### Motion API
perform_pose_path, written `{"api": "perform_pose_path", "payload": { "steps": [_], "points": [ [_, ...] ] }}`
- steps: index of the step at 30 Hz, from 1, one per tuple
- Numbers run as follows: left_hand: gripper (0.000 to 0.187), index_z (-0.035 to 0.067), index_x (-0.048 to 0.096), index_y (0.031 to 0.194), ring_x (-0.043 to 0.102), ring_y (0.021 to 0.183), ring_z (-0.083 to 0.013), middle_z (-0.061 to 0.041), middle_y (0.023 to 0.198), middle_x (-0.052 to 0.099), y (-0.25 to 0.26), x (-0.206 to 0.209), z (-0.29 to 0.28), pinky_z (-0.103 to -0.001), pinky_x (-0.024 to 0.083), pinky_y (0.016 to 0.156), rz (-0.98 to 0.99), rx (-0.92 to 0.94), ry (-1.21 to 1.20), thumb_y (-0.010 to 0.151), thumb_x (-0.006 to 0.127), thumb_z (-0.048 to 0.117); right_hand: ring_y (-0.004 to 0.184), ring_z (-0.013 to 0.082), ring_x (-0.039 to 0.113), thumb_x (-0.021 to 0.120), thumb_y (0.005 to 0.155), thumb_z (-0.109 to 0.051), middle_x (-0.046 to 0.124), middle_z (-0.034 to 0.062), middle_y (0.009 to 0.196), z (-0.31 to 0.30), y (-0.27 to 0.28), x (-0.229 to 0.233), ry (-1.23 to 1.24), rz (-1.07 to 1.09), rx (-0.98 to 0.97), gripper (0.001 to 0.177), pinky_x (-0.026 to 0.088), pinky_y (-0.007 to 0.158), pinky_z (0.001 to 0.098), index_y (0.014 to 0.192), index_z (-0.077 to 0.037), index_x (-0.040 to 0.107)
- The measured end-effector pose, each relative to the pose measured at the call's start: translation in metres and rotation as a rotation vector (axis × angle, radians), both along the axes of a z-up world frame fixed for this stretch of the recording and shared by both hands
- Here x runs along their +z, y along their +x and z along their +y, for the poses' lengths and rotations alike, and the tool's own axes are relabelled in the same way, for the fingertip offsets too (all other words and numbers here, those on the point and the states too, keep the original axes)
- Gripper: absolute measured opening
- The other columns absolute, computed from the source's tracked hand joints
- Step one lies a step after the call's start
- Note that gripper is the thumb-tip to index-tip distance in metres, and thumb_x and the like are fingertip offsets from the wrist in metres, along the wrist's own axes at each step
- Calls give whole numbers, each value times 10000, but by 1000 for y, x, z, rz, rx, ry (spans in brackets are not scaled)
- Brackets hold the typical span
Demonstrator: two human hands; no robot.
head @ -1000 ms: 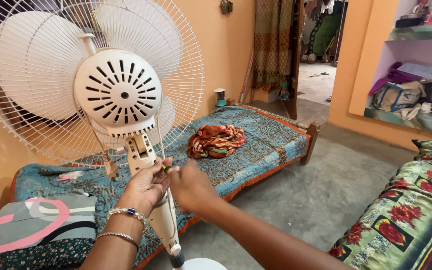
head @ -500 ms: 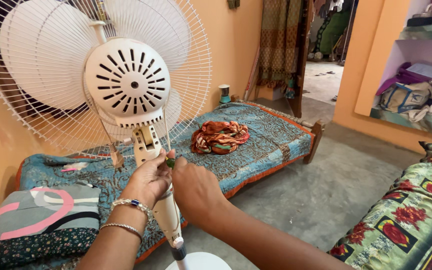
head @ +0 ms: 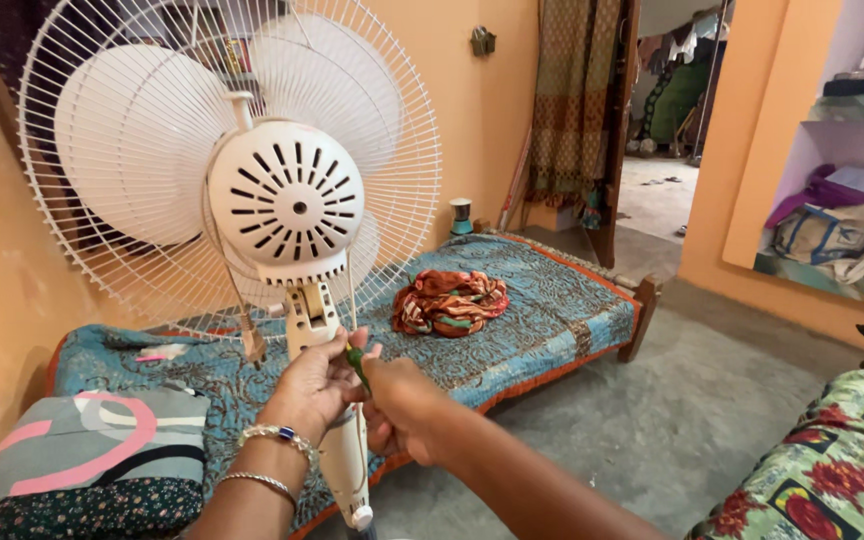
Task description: The person uses a screwdriver to tighten screws on the stand and rear housing of a standing electric fan. The fan remains assembled throughout the clip.
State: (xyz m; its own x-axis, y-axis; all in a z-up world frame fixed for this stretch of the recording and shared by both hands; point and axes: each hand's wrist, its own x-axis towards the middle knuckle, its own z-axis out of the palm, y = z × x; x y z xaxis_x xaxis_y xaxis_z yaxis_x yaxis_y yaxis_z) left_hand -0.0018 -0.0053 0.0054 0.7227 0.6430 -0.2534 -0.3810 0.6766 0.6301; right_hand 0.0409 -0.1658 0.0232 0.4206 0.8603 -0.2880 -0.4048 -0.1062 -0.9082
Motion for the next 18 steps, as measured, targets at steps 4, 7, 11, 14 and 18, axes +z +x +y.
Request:
{"api": "perform_pose_path", "payload": {
  "steps": [4,7,11,14,18],
  "points": [
    [80,70,603,1073,702,988,-212,-136,1066,722,9,-9,8,-481,605,957,-90,15,-68,997,584,55,752,355,695,628,954,-204,671,189,797,-13,-19,2,33,-1407,-362,273,523,622,410,1019,46,538],
    [75,76,608,1067,686,982,-197,-134,1064,727,11,-12,10,-464,592,960,-118,-1,-97,997,586,61,788,410,730,608,852,-64,695,244,881,-26,-35,7,-113,-1710,-310,298,587,640,460,1105,71,527],
    [45,79,581,1030,694,969,-288,-136,1032,699,8,-10,5,-510,595,938,-72,-20,-55,985,575,86,753,393,734,619,843,-42,669,265,905,-28,-43,18,-240,-1845,-248,463,611,576,434,1248,139,489],
    [94,59,602,1073,697,988,-233,-157,1038,722,9,-10,2,-533,608,923,-100,26,-120,985,570,48,727,359,723,569,991,-178,688,205,810,-31,-38,18,-167,-1726,-264,262,580,589,428,1093,63,575],
    [94,54,600,1086,720,938,-287,-176,1041,734,13,-15,5,-521,619,857,-75,6,-30,997,580,73,630,298,668,541,1051,-273,649,133,696,-24,-17,19,-105,-806,-243,326,526,542,402,956,27,627]
  ]
}}
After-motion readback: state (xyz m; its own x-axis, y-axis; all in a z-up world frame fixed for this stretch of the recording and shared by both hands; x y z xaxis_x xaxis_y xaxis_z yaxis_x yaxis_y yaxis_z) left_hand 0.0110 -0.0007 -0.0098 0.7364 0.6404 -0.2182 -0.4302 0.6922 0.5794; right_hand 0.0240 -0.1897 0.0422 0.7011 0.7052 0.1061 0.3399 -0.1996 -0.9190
